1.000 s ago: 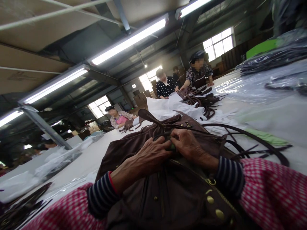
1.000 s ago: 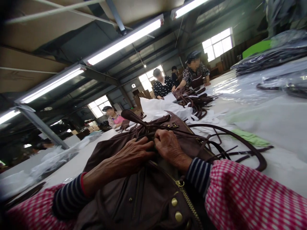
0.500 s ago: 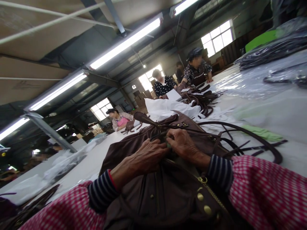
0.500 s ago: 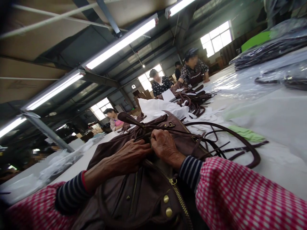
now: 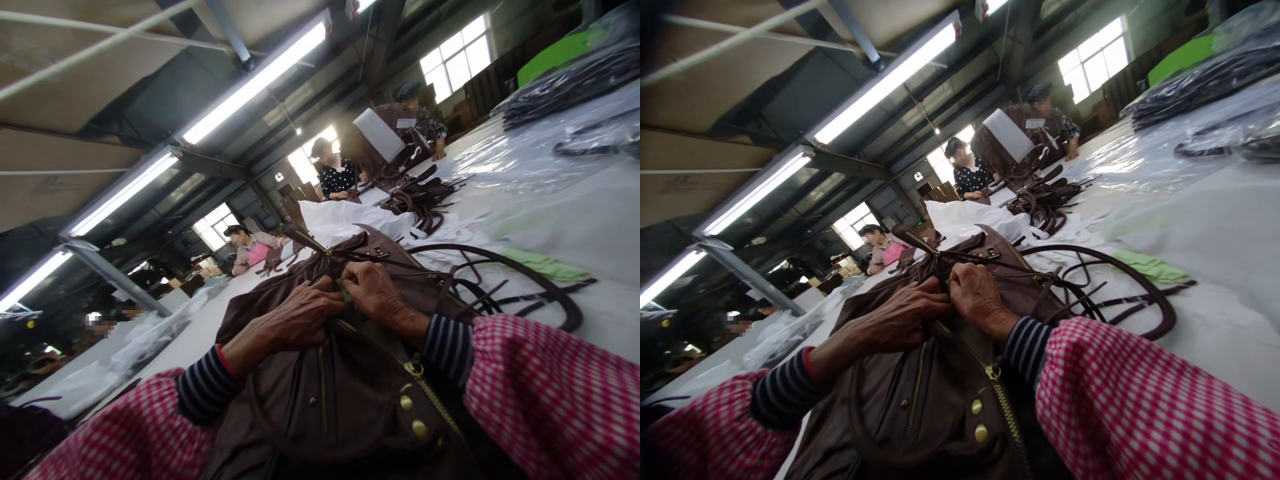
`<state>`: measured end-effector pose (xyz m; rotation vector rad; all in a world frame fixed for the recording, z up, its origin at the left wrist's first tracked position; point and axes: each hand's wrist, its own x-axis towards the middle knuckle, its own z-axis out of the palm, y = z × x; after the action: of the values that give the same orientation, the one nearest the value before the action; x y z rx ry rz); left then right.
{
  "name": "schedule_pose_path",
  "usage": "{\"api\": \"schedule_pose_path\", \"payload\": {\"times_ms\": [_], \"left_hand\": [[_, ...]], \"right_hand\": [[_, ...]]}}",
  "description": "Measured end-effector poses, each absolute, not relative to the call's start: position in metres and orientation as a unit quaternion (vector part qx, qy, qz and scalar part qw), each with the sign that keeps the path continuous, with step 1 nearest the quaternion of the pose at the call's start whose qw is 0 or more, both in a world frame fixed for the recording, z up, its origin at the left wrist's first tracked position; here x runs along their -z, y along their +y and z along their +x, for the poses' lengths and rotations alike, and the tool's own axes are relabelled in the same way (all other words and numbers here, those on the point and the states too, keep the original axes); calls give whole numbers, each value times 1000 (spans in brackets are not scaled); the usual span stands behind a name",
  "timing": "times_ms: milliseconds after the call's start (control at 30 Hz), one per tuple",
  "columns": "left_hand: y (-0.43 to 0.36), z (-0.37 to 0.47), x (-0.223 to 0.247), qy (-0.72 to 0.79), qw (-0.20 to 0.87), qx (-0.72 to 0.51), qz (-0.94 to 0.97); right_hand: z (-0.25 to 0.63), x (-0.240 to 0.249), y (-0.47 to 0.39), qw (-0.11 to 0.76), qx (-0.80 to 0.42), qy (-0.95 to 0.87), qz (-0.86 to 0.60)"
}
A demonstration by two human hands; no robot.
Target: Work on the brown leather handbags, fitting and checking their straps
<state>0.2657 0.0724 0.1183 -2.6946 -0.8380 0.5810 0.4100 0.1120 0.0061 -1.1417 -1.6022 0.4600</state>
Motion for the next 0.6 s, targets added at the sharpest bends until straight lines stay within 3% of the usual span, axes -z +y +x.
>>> {"api": "schedule_pose_path", "payload": {"times_ms": [400,600], "left_hand": [[68,276,-116,-301,179,-228,-908],[71,272,-124,-317,114,-236,-911]], "right_hand": [[409,-6,114,547,-194,-665,-471],[410,-7,113,544,-190,-669,-470]]}}
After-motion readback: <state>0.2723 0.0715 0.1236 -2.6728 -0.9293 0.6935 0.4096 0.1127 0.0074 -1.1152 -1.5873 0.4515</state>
